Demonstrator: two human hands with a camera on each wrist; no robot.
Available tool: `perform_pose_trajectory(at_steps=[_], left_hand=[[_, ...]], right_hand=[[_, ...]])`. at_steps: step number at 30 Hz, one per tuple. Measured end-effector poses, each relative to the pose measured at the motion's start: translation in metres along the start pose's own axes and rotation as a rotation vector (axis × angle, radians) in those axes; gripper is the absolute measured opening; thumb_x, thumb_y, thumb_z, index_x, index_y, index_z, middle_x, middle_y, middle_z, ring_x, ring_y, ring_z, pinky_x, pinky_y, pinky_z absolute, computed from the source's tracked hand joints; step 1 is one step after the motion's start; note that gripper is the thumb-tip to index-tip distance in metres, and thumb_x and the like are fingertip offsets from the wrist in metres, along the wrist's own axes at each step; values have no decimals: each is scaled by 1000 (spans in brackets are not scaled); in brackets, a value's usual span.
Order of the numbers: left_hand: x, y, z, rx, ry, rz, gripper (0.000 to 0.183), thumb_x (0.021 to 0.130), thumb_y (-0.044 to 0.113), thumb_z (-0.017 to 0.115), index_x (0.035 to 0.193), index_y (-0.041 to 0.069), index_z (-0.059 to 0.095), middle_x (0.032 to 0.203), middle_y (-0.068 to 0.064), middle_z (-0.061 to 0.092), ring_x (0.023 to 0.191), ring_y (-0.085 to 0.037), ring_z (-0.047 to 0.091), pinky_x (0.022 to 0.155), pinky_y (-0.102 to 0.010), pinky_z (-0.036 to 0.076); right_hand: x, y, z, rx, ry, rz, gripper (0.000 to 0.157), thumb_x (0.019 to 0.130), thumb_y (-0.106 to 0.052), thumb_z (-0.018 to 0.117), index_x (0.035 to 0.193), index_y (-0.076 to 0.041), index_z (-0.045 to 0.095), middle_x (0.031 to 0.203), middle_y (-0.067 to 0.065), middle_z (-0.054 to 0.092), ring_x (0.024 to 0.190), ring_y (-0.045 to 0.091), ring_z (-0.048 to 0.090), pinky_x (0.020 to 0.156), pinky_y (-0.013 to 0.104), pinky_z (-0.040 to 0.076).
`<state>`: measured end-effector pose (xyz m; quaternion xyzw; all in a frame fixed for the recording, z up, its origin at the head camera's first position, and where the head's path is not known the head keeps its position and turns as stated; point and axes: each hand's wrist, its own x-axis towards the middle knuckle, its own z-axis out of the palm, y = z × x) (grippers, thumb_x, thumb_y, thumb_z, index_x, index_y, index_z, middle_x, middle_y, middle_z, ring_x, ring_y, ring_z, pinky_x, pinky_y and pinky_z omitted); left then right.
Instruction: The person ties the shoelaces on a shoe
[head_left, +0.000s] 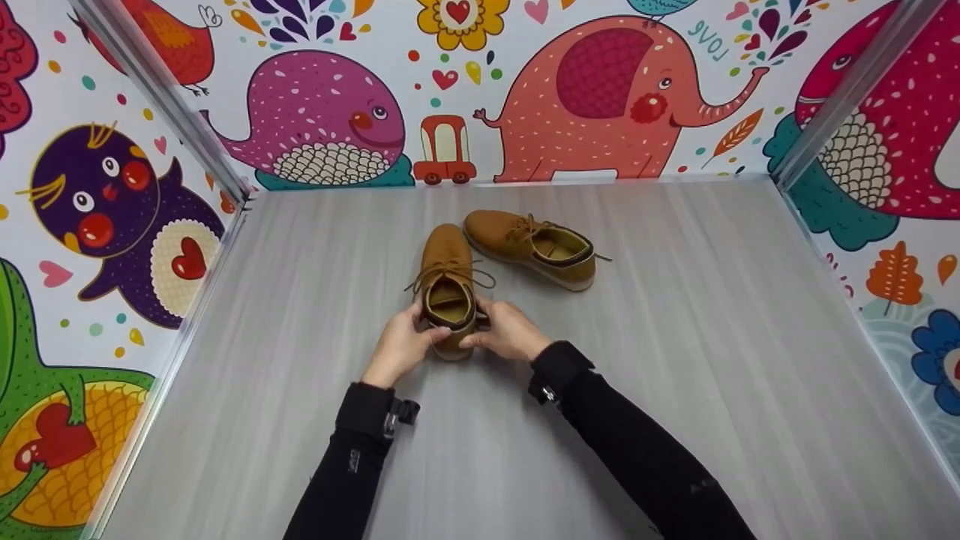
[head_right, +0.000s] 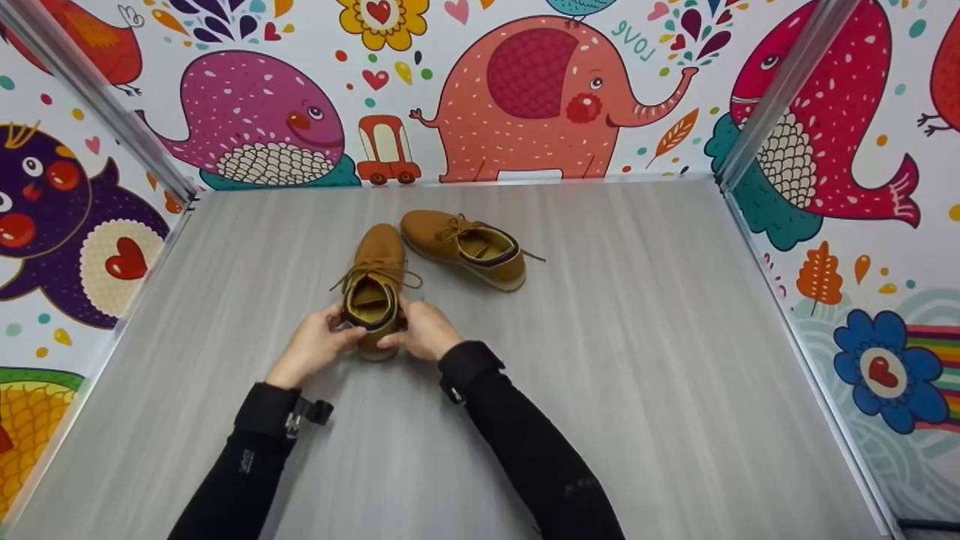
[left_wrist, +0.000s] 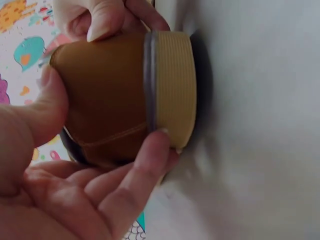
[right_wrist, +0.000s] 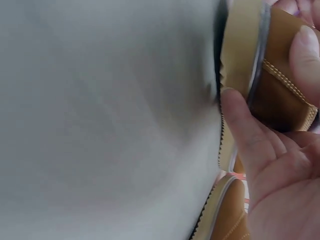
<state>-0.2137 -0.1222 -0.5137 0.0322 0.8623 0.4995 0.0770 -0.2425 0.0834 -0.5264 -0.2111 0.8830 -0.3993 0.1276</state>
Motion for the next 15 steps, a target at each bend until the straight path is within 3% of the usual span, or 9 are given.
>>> perform_pose_trajectory(at_steps=[6,15], left_hand=[[29,-1,-12,17,-35,4,72,92,16,72,151,0,33,148,-21,43,139,-33,37,113,-44,30],[58,-3,-18,6,-52,-11,76,93,17,70,154,1,27,150,-20,40,136,-30,40,105,-40,40]], right_hand=[[26,-2,-5,38,2,56,86,83,-29,80,151,-1,36,143,15,51,132,25,48,108,35,36],[46,-1,-12,66,19,69,76,86,-27,78,149,-6,41,139,10,56,129,22,51,106,34,39]])
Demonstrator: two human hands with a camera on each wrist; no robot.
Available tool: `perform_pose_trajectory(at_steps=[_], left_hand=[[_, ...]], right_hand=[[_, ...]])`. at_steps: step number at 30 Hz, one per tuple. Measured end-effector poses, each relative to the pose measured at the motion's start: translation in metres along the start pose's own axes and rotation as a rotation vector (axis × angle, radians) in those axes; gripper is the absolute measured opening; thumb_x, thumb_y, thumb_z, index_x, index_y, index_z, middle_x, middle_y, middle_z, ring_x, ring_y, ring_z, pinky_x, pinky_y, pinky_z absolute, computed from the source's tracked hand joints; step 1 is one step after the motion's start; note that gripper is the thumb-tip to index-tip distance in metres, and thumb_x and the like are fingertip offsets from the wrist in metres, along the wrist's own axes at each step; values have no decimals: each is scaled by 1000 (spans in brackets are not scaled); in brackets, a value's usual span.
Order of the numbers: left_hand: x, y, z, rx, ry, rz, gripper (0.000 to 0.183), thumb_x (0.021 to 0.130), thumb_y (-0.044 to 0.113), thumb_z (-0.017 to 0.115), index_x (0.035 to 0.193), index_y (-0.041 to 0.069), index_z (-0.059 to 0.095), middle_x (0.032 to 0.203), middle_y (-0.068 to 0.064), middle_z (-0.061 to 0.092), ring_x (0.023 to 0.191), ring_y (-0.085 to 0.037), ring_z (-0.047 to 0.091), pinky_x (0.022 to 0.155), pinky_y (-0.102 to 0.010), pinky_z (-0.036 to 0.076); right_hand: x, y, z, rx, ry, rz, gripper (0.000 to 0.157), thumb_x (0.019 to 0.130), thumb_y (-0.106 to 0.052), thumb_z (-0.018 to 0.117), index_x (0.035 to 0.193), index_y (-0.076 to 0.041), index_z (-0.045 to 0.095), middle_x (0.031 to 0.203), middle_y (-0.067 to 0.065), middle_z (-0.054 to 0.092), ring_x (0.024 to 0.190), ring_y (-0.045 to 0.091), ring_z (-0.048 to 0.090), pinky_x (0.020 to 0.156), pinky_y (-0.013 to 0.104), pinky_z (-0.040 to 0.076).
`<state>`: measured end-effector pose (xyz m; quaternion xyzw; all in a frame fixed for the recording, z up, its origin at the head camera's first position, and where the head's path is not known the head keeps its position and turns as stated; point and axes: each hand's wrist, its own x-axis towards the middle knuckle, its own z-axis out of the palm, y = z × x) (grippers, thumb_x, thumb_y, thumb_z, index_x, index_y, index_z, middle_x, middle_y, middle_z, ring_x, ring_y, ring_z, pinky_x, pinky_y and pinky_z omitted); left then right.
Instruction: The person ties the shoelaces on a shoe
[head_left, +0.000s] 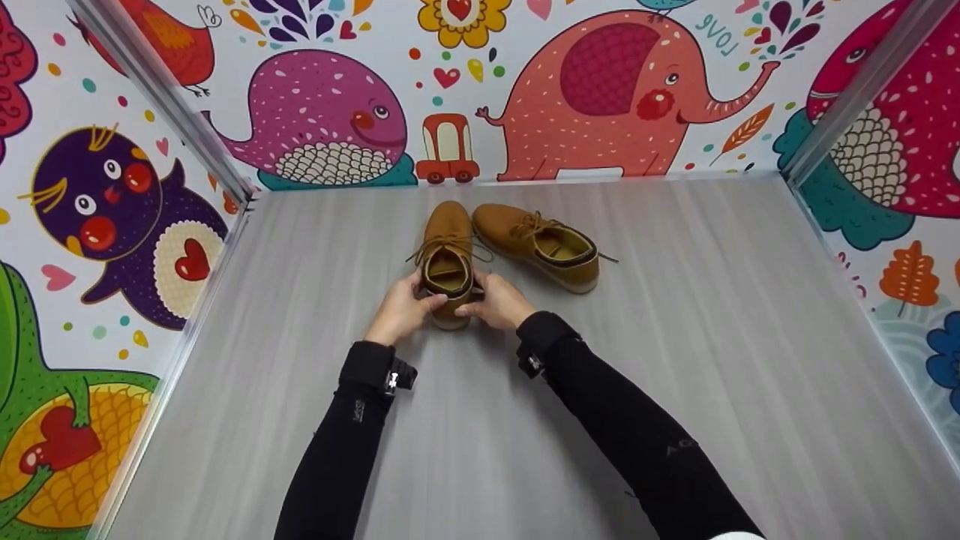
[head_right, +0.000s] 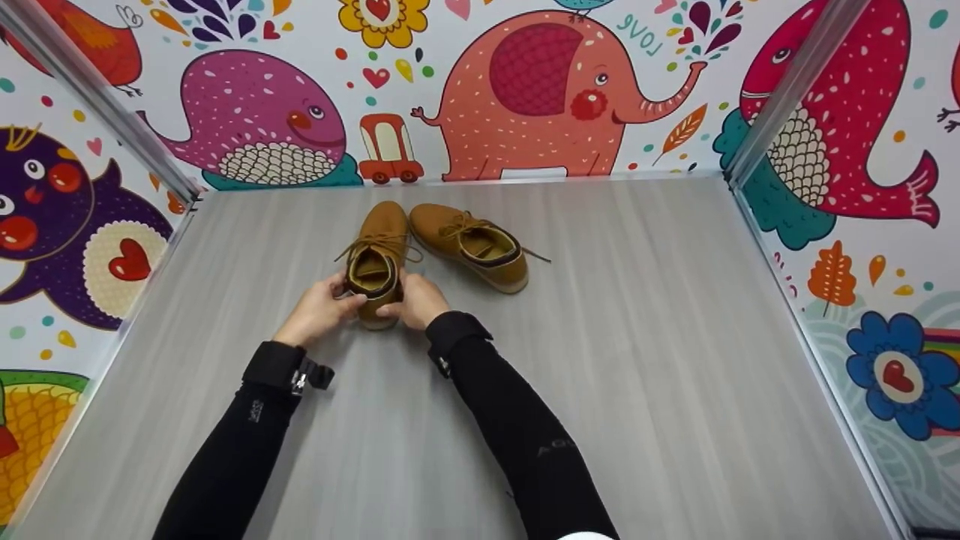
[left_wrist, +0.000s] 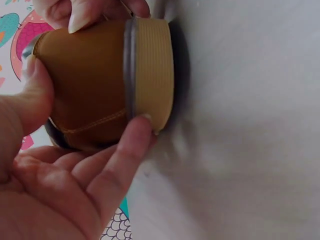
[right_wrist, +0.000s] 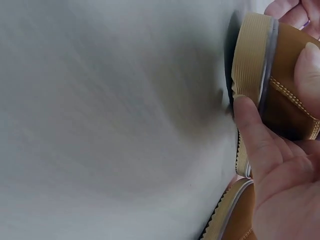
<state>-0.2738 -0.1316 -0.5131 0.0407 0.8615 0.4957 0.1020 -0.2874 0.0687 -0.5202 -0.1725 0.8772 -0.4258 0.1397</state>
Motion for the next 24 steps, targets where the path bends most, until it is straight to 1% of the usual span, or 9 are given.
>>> perform_pose_trajectory(at_steps=[3,6,8,11,14,17,19,21,24], left_hand=[[1,-2,1,-1,2,9,75,94,16,70,154,0,27,150,-21,40,137,-31,39,108,-40,37],[-2,-2,1,-1,14,-2,74,95,20,69,153,0,27,150,-22,39,139,-31,36,112,-41,32],[-6,0,3,2,35,-32,76,95,25,70,153,-2,28,150,-23,40,140,-32,35,113,-43,30],[-19,8,7,53,120,-75,78,92,34,72,150,-3,36,142,-22,51,131,-34,47,107,-45,37],[-36,23,16,120,274,-62,62,90,38,73,137,2,55,117,-15,65,104,-31,61,90,-43,47],[-47,41,34,127,359,38,35,94,33,70,116,6,68,96,-7,67,85,-25,62,77,-40,49],[-47,52,51,59,308,97,26,96,27,67,111,5,70,93,-6,68,80,-22,64,72,-36,51],[-44,61,68,-21,203,127,27,98,23,64,114,2,69,97,-10,69,81,-24,67,70,-33,54],[-32,70,90,-121,67,80,37,100,22,61,128,-3,62,108,-14,69,80,-25,69,68,-30,55]], right_hand=[[1,2,0,-2,-5,-10,72,87,-27,77,147,-6,45,138,10,58,127,22,52,105,33,40],[-1,3,-5,-22,-35,-9,73,89,-29,75,149,-4,41,141,12,54,127,23,53,102,33,43],[-5,2,-15,-66,-60,-23,73,91,-31,74,149,-2,41,143,14,52,125,25,55,100,34,46],[-15,1,-43,-120,-64,-79,60,93,-26,72,143,-2,50,139,14,56,120,27,59,97,36,48],[-24,3,-81,-157,56,-167,36,94,-18,70,127,-3,66,123,11,67,111,26,63,95,39,49],[-31,11,-119,-176,248,-170,21,96,-11,67,114,-2,73,111,13,71,102,27,65,90,41,50],[-33,21,-138,-191,364,-111,19,96,-9,64,111,0,73,109,16,71,100,29,65,87,42,51],[-33,32,-150,-203,404,-4,23,98,-8,61,116,2,71,113,19,69,102,31,64,87,43,50],[-33,51,-158,-186,365,125,32,99,-11,58,126,5,64,122,22,64,113,34,60,93,44,48]])
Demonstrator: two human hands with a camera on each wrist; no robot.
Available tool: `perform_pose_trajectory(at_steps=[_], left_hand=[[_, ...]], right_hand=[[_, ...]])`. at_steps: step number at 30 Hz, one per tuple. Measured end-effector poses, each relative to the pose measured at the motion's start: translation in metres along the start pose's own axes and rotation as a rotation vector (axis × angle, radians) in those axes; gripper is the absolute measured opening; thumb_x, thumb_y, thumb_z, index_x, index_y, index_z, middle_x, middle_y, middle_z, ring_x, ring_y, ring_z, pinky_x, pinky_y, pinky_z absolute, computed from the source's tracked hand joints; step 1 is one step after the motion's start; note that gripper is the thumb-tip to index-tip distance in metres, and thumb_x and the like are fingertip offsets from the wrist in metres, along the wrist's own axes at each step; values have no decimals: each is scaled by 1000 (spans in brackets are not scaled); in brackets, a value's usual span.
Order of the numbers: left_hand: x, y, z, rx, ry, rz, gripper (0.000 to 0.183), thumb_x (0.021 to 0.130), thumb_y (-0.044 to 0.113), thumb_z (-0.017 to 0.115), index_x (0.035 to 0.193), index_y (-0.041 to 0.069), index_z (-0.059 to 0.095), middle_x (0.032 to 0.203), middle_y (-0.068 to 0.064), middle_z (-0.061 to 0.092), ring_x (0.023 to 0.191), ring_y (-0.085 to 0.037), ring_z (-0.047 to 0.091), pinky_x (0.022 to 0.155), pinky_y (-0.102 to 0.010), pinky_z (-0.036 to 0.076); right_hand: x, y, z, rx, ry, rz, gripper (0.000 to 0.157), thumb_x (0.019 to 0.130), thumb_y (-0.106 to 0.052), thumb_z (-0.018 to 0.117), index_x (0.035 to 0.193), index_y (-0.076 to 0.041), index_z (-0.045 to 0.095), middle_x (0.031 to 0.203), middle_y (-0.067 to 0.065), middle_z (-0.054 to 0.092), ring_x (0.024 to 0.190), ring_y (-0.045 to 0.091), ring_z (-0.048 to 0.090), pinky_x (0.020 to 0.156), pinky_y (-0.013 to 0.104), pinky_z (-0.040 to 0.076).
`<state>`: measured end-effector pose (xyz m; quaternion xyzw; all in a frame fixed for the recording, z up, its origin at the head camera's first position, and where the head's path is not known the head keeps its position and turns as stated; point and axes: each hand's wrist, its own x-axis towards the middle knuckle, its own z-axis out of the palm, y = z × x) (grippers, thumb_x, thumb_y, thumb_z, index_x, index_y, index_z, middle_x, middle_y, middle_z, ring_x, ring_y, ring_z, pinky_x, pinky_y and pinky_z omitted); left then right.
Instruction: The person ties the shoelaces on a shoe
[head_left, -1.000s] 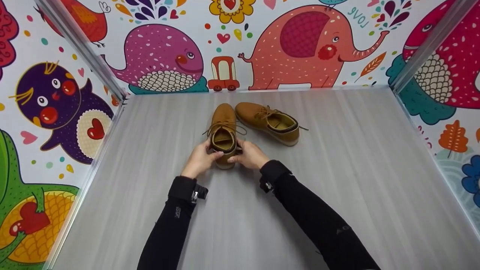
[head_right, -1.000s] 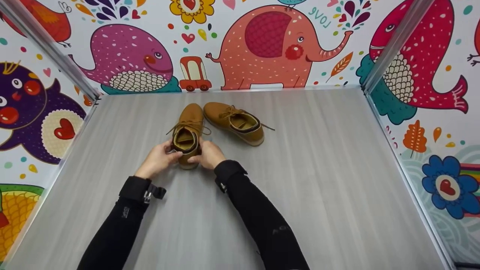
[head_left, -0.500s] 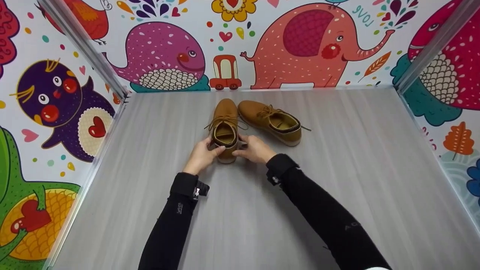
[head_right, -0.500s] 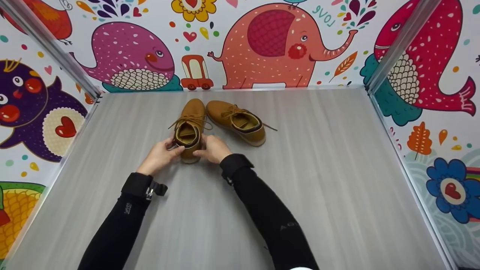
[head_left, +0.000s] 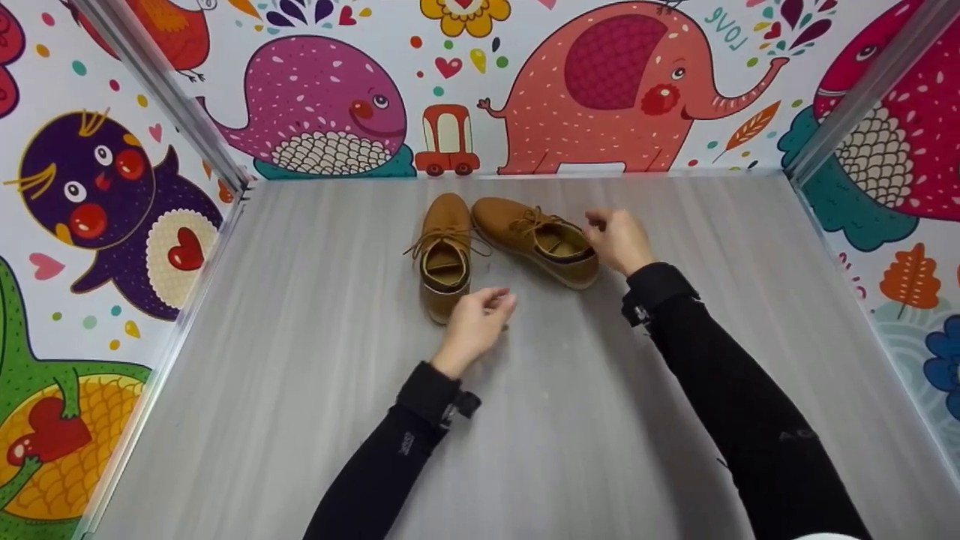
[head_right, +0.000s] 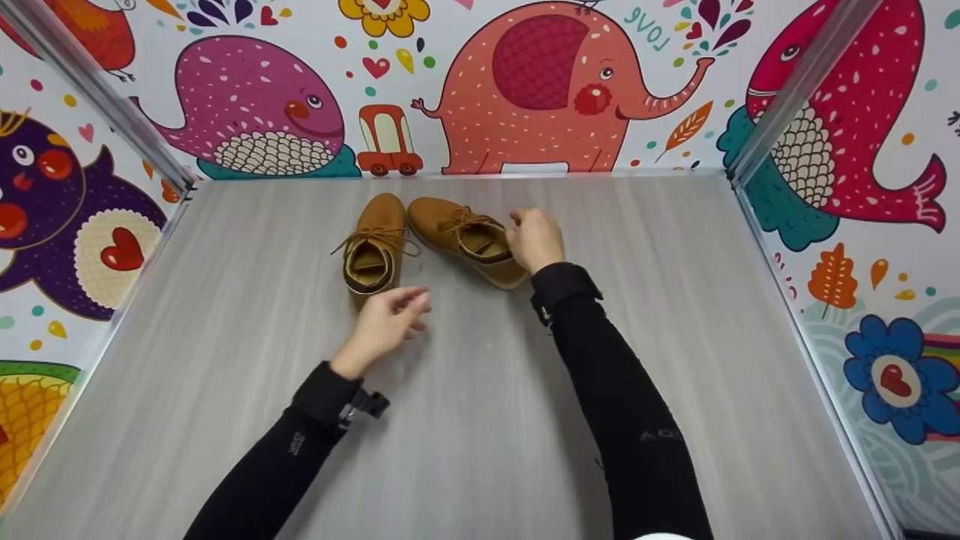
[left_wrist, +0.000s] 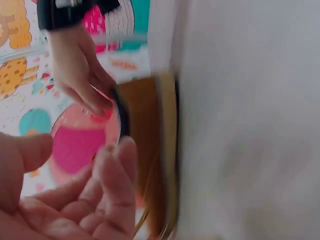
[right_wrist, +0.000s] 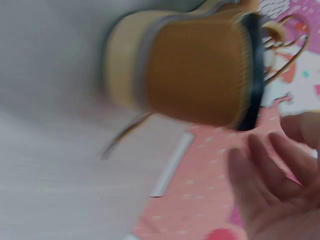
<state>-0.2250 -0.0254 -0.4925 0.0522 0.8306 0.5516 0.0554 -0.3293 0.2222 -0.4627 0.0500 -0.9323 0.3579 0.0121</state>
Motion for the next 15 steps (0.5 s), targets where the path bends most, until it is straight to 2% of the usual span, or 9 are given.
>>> perform_pose_trajectory(at_steps=[2,4,8,11,15], left_hand=[[10,3,13,-44,-36,-57,46,101,24,60,136,-6,54,114,-16,68,81,-22,69,68,-28,55],[23,5,26,-80,-43,-108,55,101,25,59,143,-8,44,114,-16,67,77,-17,67,67,-25,54],[47,8,49,-174,-44,-182,69,101,30,58,149,-10,29,99,-20,67,63,-16,60,60,-27,50],[59,9,60,-231,-40,-234,71,102,33,57,151,-8,27,92,-19,65,60,-22,60,61,-34,51],[67,9,66,-254,11,-281,60,103,29,55,151,-1,34,88,-14,63,64,-25,62,63,-40,54]], right_hand=[[1,10,1,33,-60,52,36,101,-14,56,130,6,60,127,23,62,119,34,57,97,44,46],[-1,18,3,88,-94,94,37,102,-18,54,131,6,60,128,23,61,120,34,56,98,44,46],[-9,24,8,158,-88,143,37,100,-23,58,125,2,66,121,20,66,109,30,62,90,42,50],[-18,23,9,181,-110,181,39,97,-26,62,124,1,67,118,18,67,102,28,64,85,39,52],[-30,16,14,214,-132,215,44,96,-26,62,129,2,63,120,19,66,98,27,66,81,35,54]])
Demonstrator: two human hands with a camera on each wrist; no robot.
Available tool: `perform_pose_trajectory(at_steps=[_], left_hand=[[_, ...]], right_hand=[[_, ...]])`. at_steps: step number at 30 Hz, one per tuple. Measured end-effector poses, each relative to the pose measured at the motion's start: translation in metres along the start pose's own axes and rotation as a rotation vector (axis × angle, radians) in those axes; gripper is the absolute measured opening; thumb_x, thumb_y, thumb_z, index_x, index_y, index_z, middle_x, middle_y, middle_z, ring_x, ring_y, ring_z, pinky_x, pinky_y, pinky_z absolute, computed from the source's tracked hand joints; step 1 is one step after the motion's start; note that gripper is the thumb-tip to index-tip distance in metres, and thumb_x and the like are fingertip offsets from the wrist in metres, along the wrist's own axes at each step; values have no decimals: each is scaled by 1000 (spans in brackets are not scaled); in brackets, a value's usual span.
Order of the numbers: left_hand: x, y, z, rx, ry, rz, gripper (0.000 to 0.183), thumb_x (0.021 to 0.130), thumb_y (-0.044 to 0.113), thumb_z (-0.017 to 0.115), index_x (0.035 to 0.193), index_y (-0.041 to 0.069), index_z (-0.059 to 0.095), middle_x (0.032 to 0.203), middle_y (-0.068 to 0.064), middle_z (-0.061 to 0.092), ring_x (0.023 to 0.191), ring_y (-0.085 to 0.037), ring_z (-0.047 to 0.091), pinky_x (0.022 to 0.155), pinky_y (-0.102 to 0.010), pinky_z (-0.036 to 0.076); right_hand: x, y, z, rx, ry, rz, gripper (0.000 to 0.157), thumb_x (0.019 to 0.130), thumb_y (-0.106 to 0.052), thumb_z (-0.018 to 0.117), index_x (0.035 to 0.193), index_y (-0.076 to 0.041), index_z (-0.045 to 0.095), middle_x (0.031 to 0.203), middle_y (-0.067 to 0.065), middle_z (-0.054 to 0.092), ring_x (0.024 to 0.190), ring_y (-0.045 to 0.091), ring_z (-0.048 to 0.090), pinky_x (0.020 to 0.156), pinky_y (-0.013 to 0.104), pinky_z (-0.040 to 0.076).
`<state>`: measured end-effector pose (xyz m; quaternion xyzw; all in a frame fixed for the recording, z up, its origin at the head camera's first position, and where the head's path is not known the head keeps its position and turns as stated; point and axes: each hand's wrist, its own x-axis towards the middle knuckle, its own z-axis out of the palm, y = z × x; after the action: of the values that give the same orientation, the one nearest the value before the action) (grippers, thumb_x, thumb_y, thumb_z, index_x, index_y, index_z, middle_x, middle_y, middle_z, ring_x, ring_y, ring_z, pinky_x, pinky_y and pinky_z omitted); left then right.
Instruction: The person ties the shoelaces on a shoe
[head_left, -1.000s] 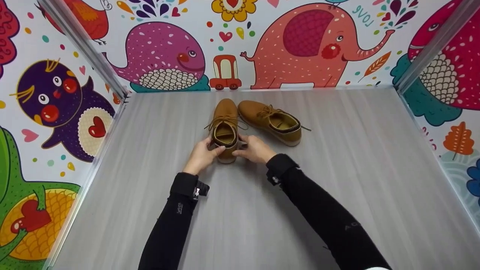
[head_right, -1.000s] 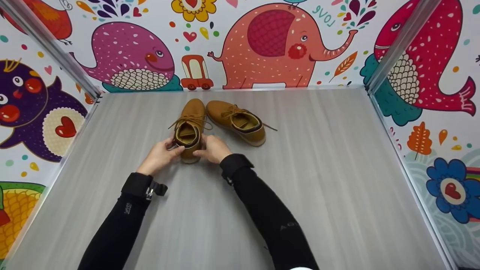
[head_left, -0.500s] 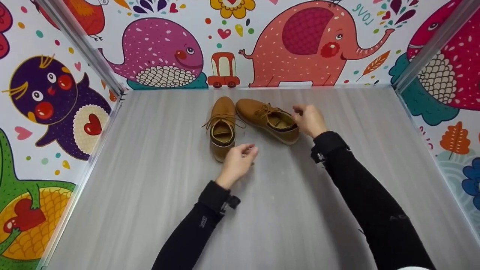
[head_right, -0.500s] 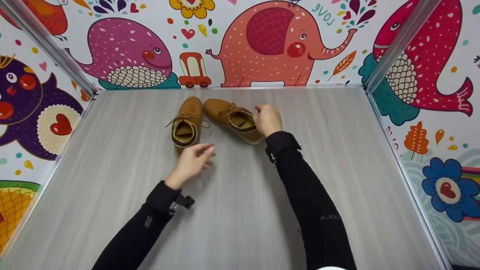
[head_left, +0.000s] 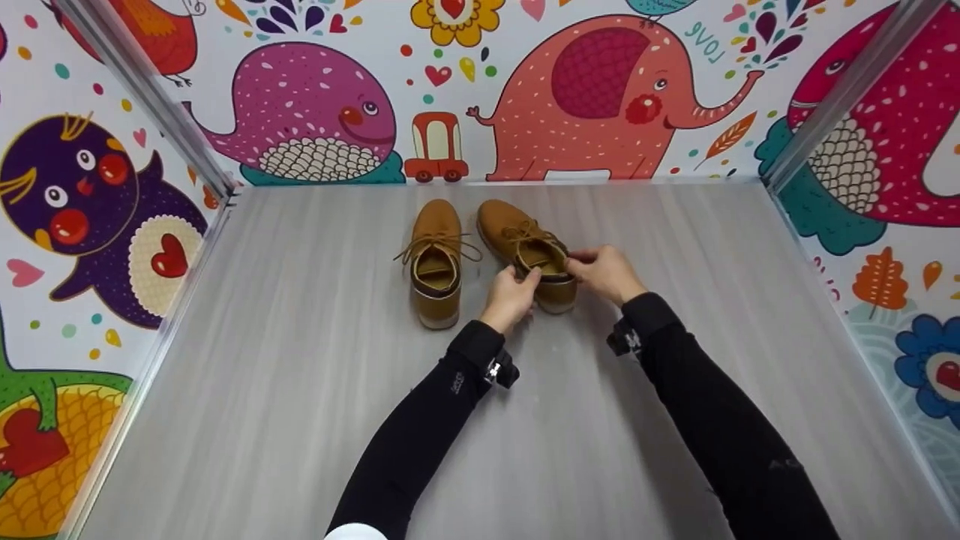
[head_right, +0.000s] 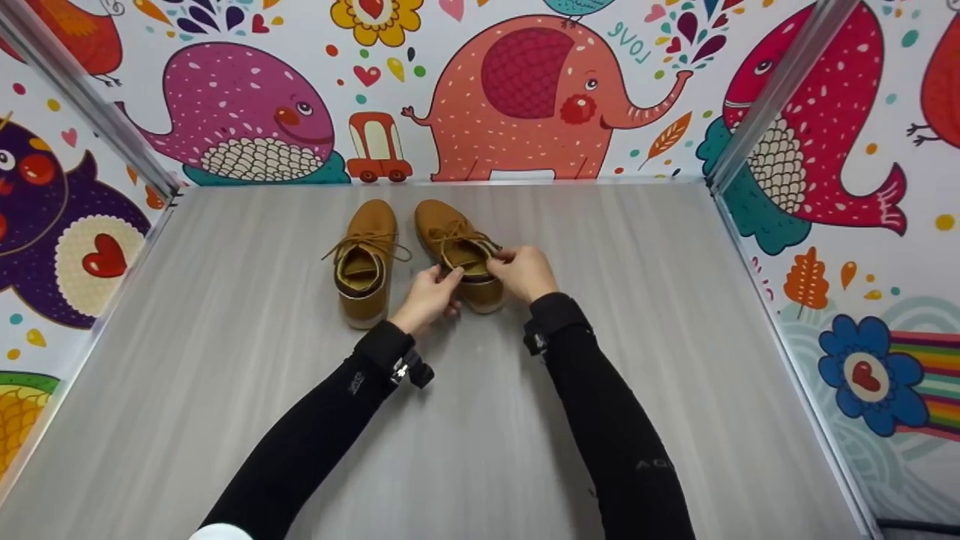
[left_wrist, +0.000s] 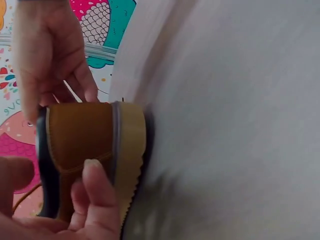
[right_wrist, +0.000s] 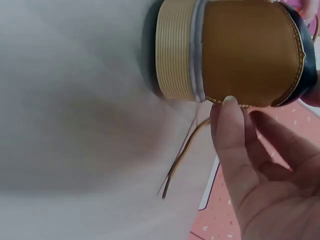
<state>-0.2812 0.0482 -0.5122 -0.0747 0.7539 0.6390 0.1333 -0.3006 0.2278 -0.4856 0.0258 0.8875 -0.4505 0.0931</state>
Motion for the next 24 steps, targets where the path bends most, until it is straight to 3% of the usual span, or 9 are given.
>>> perform_pose_trajectory(at_steps=[5,10,15,17,24], left_hand=[[-5,-2,-1,-30,24,6,55,98,20,54,150,6,41,86,-15,64,55,-20,59,60,-40,56],[-17,-7,-5,17,-17,13,47,95,19,55,140,8,54,92,-13,65,49,-16,57,57,-39,57],[-42,-14,-15,99,-96,23,40,95,19,56,134,8,58,101,-16,65,53,-18,59,59,-41,57],[-55,-17,-17,109,-119,28,44,95,19,55,138,8,55,106,-18,64,54,-19,60,59,-42,57],[-98,-34,-17,111,-145,72,60,95,19,53,152,11,39,105,-19,67,52,-23,63,56,-43,57]], right_hand=[[-18,3,16,55,-4,3,55,96,-23,59,145,-2,47,112,20,67,83,23,66,69,27,53],[-42,11,29,45,-11,-7,60,96,-26,57,149,-5,41,103,17,67,74,26,65,60,27,51],[-74,18,40,42,6,-44,59,98,-29,59,149,-7,42,87,13,66,72,35,66,57,29,50],[-87,22,44,48,17,-65,58,99,-28,60,149,-5,42,79,11,63,70,35,65,57,29,50],[-132,33,60,95,91,-126,54,97,-20,64,144,1,48,78,5,60,62,28,63,55,30,52]])
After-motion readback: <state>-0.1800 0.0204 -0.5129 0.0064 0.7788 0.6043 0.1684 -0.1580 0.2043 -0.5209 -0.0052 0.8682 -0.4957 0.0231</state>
